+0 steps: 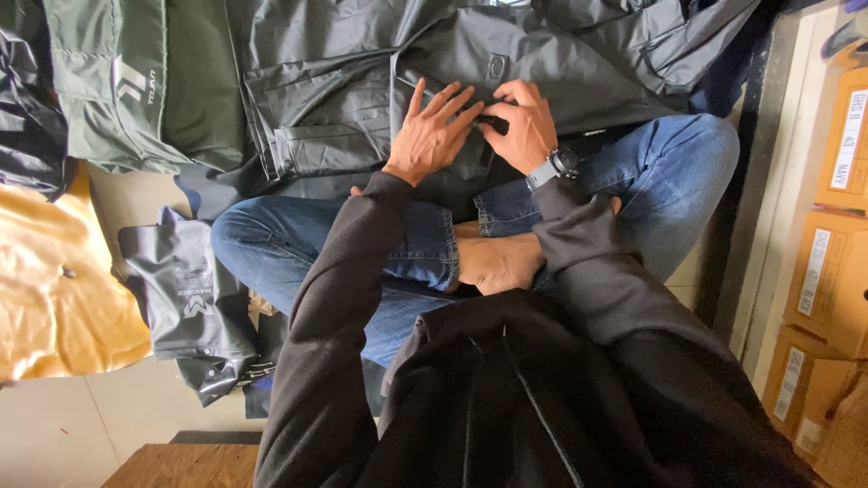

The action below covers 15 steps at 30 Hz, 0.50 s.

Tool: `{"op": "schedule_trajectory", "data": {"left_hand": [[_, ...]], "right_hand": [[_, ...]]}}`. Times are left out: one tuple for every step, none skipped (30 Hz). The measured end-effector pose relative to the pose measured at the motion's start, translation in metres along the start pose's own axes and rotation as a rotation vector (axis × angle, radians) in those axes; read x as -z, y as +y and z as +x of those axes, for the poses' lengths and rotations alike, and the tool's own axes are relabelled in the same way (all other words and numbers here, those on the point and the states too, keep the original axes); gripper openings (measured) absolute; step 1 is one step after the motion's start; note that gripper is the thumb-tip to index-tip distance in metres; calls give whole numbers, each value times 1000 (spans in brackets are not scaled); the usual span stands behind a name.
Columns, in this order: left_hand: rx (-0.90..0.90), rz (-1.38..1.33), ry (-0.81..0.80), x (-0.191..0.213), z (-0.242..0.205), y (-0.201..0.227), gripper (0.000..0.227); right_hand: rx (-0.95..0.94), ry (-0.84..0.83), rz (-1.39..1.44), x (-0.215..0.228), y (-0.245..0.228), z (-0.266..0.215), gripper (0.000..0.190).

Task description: Folding a large black waterproof garment into a smaller square on the floor.

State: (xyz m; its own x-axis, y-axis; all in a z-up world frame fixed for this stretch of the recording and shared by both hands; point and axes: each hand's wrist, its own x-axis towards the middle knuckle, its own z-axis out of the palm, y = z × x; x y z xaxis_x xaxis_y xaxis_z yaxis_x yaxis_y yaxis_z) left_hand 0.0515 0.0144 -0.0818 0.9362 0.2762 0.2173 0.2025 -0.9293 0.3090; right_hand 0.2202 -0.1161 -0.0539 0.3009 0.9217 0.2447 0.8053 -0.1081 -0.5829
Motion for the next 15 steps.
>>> {"op": "schedule_trajectory", "data": {"left_hand": [[0, -1, -2, 2, 0, 0, 44], [9, -32, 9, 5, 0, 1, 43], [19, -63, 21, 7, 1, 1, 42], [19, -63, 20, 9, 1, 1, 42], [11, -77, 18, 11, 1, 2, 39], [3, -90, 16, 12, 1, 3, 37], [2, -91, 17, 13, 1, 4, 37], [-8, -76, 35, 14, 1, 6, 35], [-17, -61, 52, 14, 1, 7, 33], [-16, -61, 52, 12, 1, 6, 33], [-7, -50, 44, 10, 1, 6, 35], [2, -40, 36, 8, 1, 7, 37], [2, -41, 33, 9, 1, 8, 37], [2, -37, 43, 10, 2, 9, 36], [2, -30, 54, 11, 3, 9, 34]], "right_hand": [[-1, -1, 1, 1, -2, 0, 12], [-40, 14, 64, 2, -5, 0, 8], [-77, 29, 127, 2, -7, 0, 10], [-77, 29, 128, 1, -4, 1, 10], [-69, 80, 145, 0, 0, 1, 6], [-62, 131, 161, -1, 3, 2, 3], [-61, 131, 160, -1, 4, 4, 3], [-123, 157, 213, -1, 5, 6, 16], [-185, 183, 268, -1, 5, 9, 31], [-184, 182, 269, -9, 17, 12, 31], [-224, 188, 199, -17, 27, 12, 38], [-263, 193, 129, -26, 37, 13, 46], [-266, 192, 131, -29, 44, 16, 46], [-255, 204, 108, -32, 50, 18, 46], [-242, 217, 86, -36, 56, 23, 45]]}}
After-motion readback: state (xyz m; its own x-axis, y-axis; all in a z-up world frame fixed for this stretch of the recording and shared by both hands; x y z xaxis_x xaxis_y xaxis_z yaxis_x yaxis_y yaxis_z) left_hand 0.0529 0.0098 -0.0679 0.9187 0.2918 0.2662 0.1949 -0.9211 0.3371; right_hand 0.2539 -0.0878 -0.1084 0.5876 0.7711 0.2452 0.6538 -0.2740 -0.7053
